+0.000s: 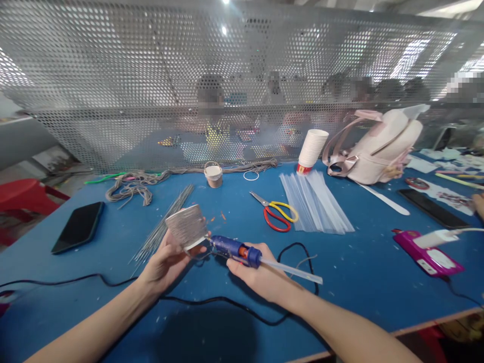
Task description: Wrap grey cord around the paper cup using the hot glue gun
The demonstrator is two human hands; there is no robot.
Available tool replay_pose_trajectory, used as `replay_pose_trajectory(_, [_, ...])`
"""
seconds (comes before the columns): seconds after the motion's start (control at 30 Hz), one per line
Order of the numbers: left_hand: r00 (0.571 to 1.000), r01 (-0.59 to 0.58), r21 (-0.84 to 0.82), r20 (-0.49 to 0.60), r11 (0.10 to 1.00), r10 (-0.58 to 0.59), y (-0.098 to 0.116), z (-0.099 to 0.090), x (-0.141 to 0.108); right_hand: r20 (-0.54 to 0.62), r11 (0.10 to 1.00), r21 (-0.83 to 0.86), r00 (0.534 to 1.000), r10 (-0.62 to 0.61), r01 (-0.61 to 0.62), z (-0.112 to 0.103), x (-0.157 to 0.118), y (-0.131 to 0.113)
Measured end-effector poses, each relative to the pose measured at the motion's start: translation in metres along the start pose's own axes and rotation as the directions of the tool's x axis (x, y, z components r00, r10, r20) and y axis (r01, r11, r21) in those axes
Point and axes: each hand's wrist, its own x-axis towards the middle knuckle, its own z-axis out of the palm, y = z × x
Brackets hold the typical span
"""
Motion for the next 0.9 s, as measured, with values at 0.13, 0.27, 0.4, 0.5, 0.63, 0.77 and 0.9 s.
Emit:
replay_pose_trajectory(0.13, [1.000, 0.002, -0.006, 0.006, 1.000, -0.002, 0.000, -0.003, 0.001, 0.029, 0.999, 0.009, 0.999, 0.044, -0.045, 0.001, -0.001, 0.000])
replay_pose_trajectory(0.27, [1.000, 0.009, 0.008, 0.008, 1.000, -0.009, 0.000, -0.005, 0.000, 0.017, 0.996, -0.020, 0.996, 0.085, -0.085, -0.001, 0.000, -0.002])
replay_pose_trajectory(0.4, [0.999, 0.017, 0.000, 0.028, 1.000, -0.017, 0.001, -0.006, 0.001, 0.043, 0.996, -0.019, 0.995, 0.091, -0.090, -0.001, 0.000, -0.002])
replay_pose_trajectory(0.5, [0.999, 0.017, -0.017, 0.029, 1.000, -0.017, 0.002, -0.005, 0.001, 0.042, 0.999, -0.031, 0.999, 0.032, -0.031, -0.001, 0.002, -0.001])
replay_pose_trajectory(0.63, [0.999, 0.008, -0.026, 0.041, 1.000, -0.007, 0.004, -0.003, 0.000, 0.005, 0.990, -0.100, 0.995, -0.097, 0.097, -0.009, 0.006, -0.001])
replay_pose_trajectory(0.77, [0.999, -0.025, -0.002, 0.043, 1.000, 0.025, 0.006, -0.001, -0.001, 0.038, 0.870, -0.376, 0.944, -0.328, 0.317, -0.032, 0.021, 0.000])
replay_pose_trajectory(0.9, [0.998, -0.067, 0.028, 0.015, 0.997, 0.066, 0.006, -0.001, 0.000, 0.221, 0.533, -0.768, 0.928, -0.301, 0.356, -0.054, 0.055, 0.004])
